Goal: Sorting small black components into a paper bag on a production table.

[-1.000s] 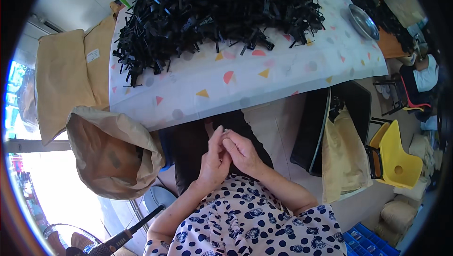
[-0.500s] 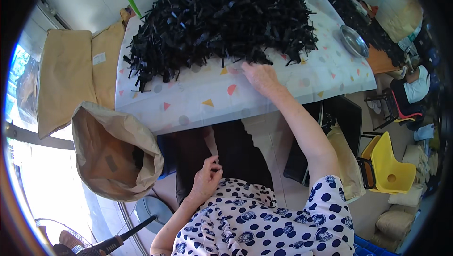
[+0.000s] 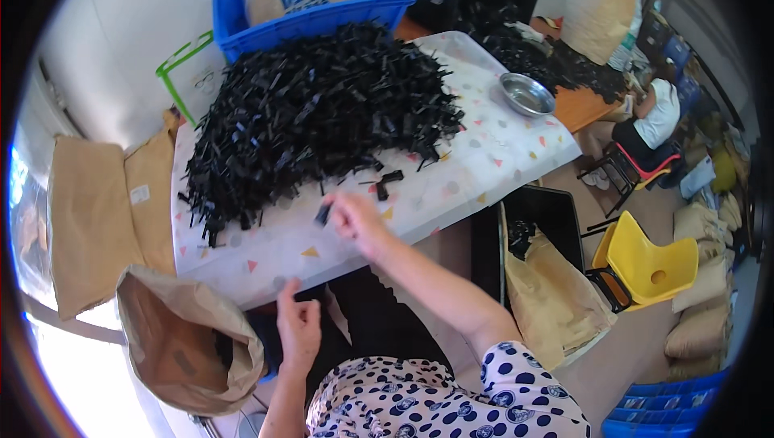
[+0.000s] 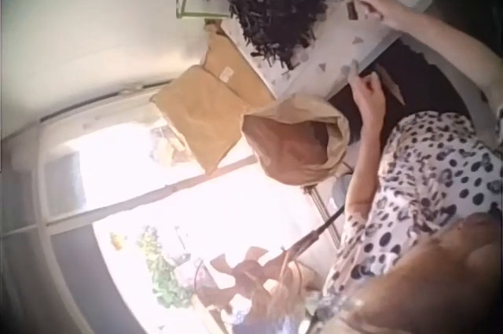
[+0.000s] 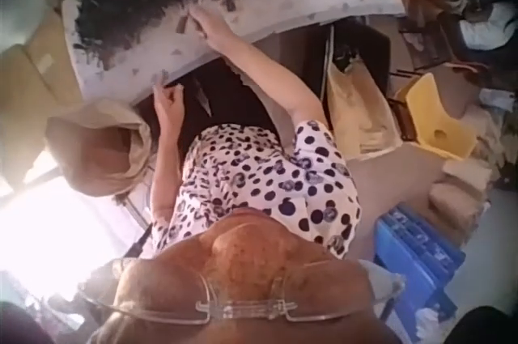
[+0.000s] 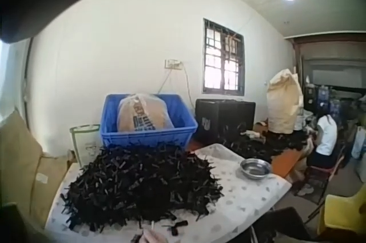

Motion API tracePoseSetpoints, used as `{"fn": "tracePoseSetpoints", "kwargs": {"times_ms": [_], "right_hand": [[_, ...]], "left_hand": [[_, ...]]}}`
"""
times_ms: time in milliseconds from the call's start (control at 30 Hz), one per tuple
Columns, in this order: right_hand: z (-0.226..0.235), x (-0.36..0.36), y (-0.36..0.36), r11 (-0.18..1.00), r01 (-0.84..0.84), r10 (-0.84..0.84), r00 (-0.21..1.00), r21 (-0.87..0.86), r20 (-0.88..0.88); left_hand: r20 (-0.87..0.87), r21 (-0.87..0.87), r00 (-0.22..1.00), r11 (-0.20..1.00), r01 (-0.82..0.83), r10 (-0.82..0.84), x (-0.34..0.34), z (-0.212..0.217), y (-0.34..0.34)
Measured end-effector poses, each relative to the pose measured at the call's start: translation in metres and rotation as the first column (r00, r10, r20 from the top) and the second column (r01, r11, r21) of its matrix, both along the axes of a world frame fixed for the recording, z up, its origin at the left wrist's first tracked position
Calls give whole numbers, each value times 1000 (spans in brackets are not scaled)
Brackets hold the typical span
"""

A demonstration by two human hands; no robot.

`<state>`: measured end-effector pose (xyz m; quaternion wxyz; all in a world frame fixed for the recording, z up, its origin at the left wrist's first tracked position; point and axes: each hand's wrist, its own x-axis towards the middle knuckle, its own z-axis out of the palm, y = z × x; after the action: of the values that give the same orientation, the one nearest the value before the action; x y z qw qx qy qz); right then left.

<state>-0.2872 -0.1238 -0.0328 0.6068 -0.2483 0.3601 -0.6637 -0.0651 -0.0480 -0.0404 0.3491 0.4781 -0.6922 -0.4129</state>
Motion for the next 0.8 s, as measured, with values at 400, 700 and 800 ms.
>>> {"fn": "tracePoseSetpoints", "kwargs": {"times_ms": [400,700,800], "right_hand": [[-26,115,80,881,-472,391,770,37,505],[-18,124,117,858,-514,511,856,19,71],[-27,138,130,926,-336,265,904,-173,-334]], "left_hand": [[-211,-102,976,992,-75,52,33,-16,5],[-427,-57,899,995,76,-93,70,-11,50],[-342,93,936,994,-55,84,79,2,61]]}}
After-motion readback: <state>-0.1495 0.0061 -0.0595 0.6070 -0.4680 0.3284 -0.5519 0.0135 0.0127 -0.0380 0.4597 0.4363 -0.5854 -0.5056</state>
